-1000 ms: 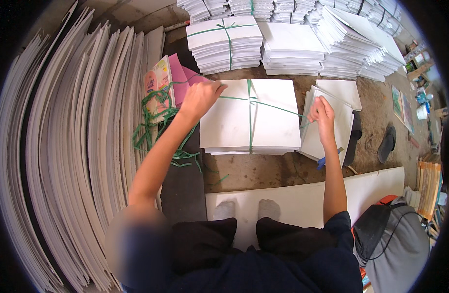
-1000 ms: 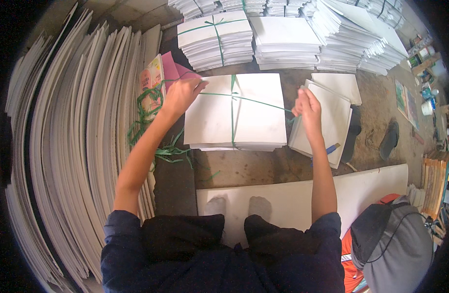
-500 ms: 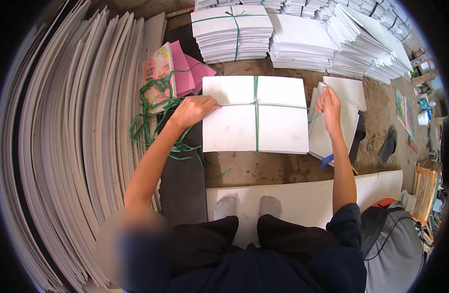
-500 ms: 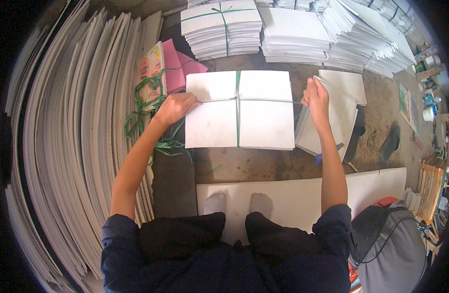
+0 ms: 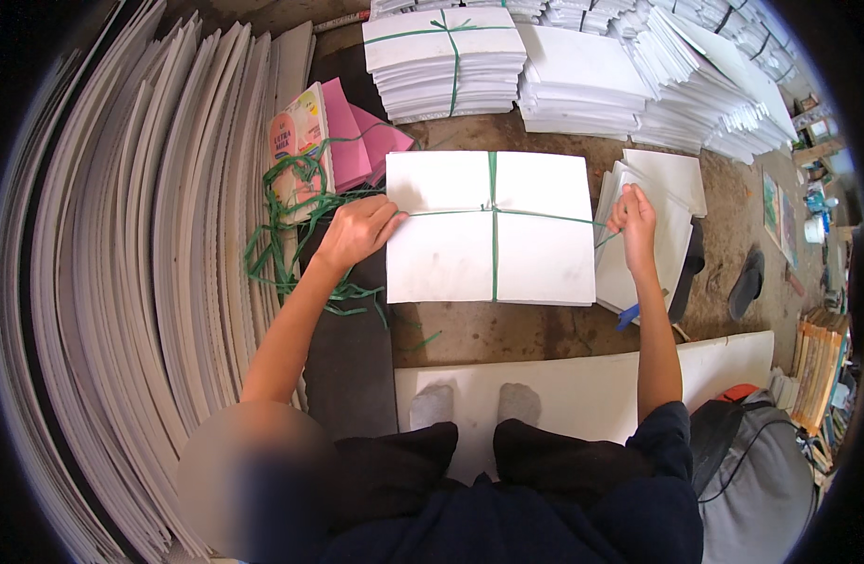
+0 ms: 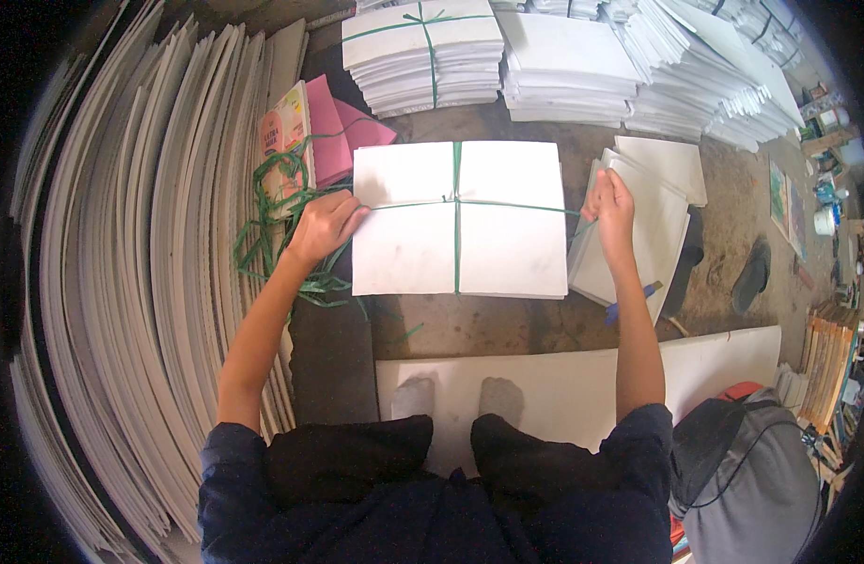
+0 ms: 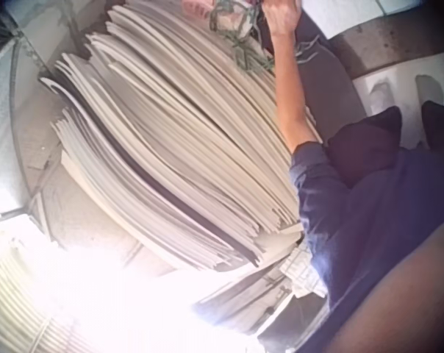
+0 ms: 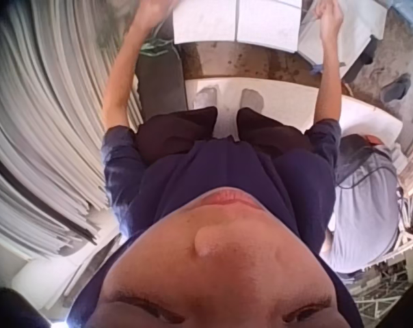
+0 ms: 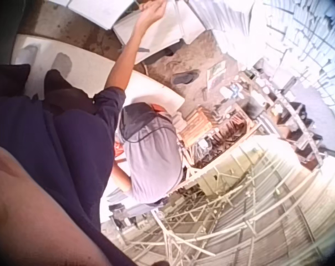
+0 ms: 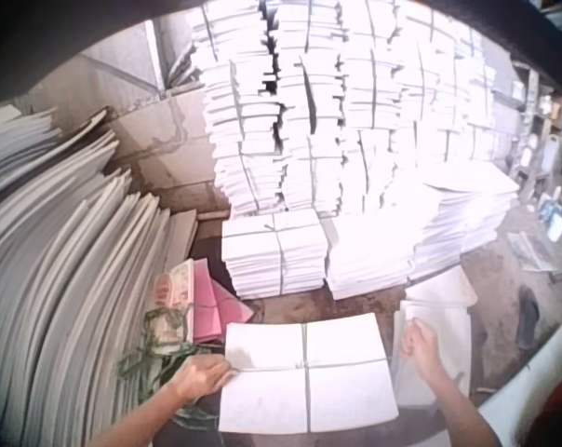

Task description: The person sits on the floor and ties stacks of white paper with green plastic straps. They wrap the straps around the paper stacks, tie knots, and use a blue utility knife to cut the excess strap. The person then stacks the finished bundles and repeats the process.

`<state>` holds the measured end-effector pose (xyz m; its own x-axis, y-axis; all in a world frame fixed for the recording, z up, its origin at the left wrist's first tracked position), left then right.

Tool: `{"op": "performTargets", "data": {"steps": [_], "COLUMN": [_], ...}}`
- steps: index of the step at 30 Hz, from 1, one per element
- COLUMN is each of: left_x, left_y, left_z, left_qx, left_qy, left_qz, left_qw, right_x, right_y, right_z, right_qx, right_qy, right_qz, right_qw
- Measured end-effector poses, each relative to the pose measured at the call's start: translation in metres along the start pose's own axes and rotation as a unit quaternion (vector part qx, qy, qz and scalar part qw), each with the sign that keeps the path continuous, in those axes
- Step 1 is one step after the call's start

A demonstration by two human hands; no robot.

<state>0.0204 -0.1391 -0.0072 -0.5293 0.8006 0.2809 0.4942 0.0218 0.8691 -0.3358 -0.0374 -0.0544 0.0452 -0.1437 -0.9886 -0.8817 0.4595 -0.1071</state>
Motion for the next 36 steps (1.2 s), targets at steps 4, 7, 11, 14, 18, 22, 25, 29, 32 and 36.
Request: {"op": "performTargets", "data": {"steps": [4,7,11,14,18,22,25,29,32,36], "left_x": [0.004,-0.015,-0.016,-0.057,-0.07,-0.077,-0.08,-0.075,-0.075,-0.089], "left_y": [0.012,0.031,0.03,0.026,-0.011,-0.044,-0.067,-0.099,-0.131,-0.162], "left_z": [0.003,0.011,0.024,0.056,0.076,0.082,0.092,0.116,0.136,0.135], "left_qx": [-0.008,0.015,-0.028,-0.014,-0.058,-0.052,-0.044,-0.003,0.048,0.073], "left_qy": [0.035,0.074,0.017,0.054,0.116,0.183,0.258,0.328,0.354,0.317], "left_qz": [-0.018,-0.051,-0.019,-0.055,0.004,0.06,0.142,0.237,0.348,0.241], "left_qw": [0.999,0.996,0.999,0.997,0.992,0.98,0.955,0.914,0.867,0.914], "right_x": [-0.003,-0.012,-0.018,-0.007,0.046,0.089,0.113,0.141,0.125,0.151], "right_y": [-0.001,0.001,0.021,0.03,0.05,0.057,0.056,0.061,0.04,0.036], "right_z": [0.0,0.0,0.004,0.014,0.028,0.03,0.04,0.066,0.086,0.104], "right_qx": [-0.026,-0.045,-0.005,0.029,-0.085,-0.084,-0.051,-0.034,-0.044,-0.008], "right_qy": [-0.016,0.0,0.016,-0.027,-0.06,-0.008,-0.018,-0.057,0.03,0.034], "right_qz": [-0.018,-0.042,-0.067,0.024,0.17,0.258,0.271,0.212,0.312,0.189], "right_qw": [0.999,0.998,0.998,0.999,0.98,0.962,0.961,0.975,0.949,0.981]}}
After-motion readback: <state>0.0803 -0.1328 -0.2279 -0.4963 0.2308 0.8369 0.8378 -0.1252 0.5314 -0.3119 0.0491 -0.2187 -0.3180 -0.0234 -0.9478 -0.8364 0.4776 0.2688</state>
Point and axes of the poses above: each hand's wrist, its own z-axis away from the middle knuckle, its own y-axis out of the back of the hand, x = y × z, the point moved 6 cm from there along -z, towards the middle knuckle, and after that the axes turned 10 degrees about y, right-handed, at the moved point
